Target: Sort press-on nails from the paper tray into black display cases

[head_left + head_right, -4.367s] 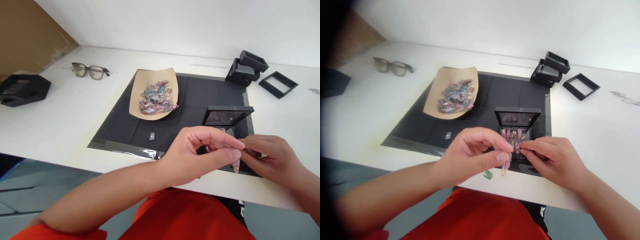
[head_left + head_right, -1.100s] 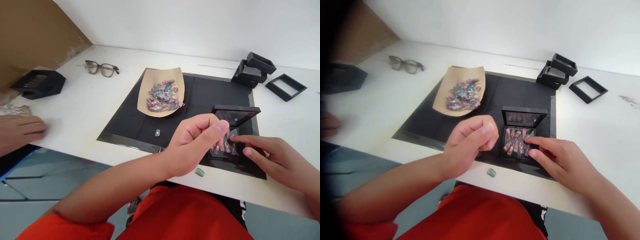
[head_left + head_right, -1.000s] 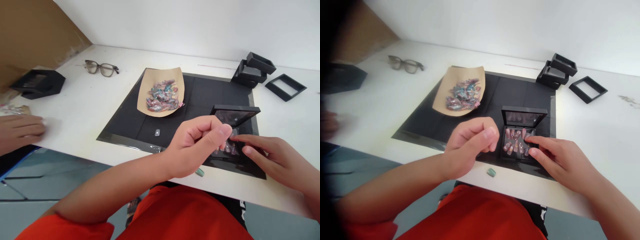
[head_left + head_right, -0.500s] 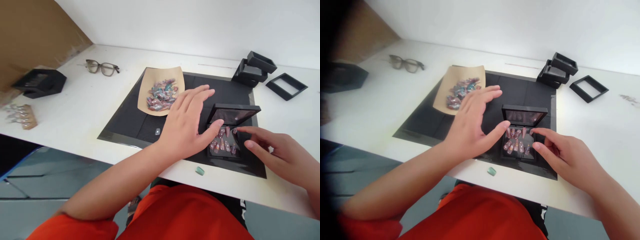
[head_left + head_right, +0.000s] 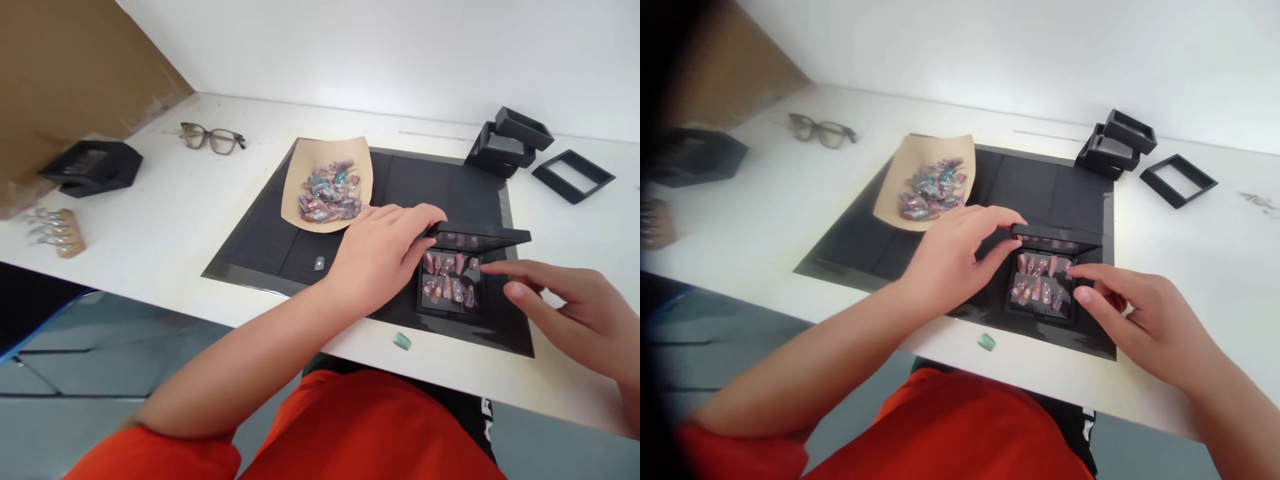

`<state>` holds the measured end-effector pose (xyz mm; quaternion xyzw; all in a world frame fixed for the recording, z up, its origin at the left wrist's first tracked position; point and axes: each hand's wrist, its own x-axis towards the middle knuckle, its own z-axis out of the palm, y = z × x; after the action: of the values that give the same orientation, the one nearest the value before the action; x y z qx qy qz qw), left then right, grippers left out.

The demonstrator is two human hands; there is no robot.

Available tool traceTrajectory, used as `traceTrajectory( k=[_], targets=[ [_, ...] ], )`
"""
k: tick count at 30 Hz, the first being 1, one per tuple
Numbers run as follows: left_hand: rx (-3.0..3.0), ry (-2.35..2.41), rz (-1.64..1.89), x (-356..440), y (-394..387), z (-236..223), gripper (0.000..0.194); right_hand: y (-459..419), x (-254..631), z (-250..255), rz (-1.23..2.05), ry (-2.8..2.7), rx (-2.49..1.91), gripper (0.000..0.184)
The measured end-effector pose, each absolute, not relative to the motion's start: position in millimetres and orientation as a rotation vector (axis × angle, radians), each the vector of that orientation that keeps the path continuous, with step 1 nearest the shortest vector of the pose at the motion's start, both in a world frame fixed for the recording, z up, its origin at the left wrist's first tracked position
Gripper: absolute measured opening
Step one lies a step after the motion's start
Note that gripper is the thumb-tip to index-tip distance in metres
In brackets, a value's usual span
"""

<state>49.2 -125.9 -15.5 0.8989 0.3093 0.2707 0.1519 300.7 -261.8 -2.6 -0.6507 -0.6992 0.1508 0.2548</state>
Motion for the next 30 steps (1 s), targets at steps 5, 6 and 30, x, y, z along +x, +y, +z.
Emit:
traceTrajectory(
  k=[5,6,30],
  targets=[
    [2.663,0.558,0.569,46,-123,-13,0.036,-269,309,-4,0.143,-1.661,-1.612,0.052],
    [2.674,0.456,0.494,46,-124,-12,0.038,-268,310,-3,0.119,-1.642,-1.571,0.055],
    [2.875,0.157,0.141,57,-149,-22,0.050,-255,294,-5,0.459,-2.298,-1.348,0.041]
  ],
)
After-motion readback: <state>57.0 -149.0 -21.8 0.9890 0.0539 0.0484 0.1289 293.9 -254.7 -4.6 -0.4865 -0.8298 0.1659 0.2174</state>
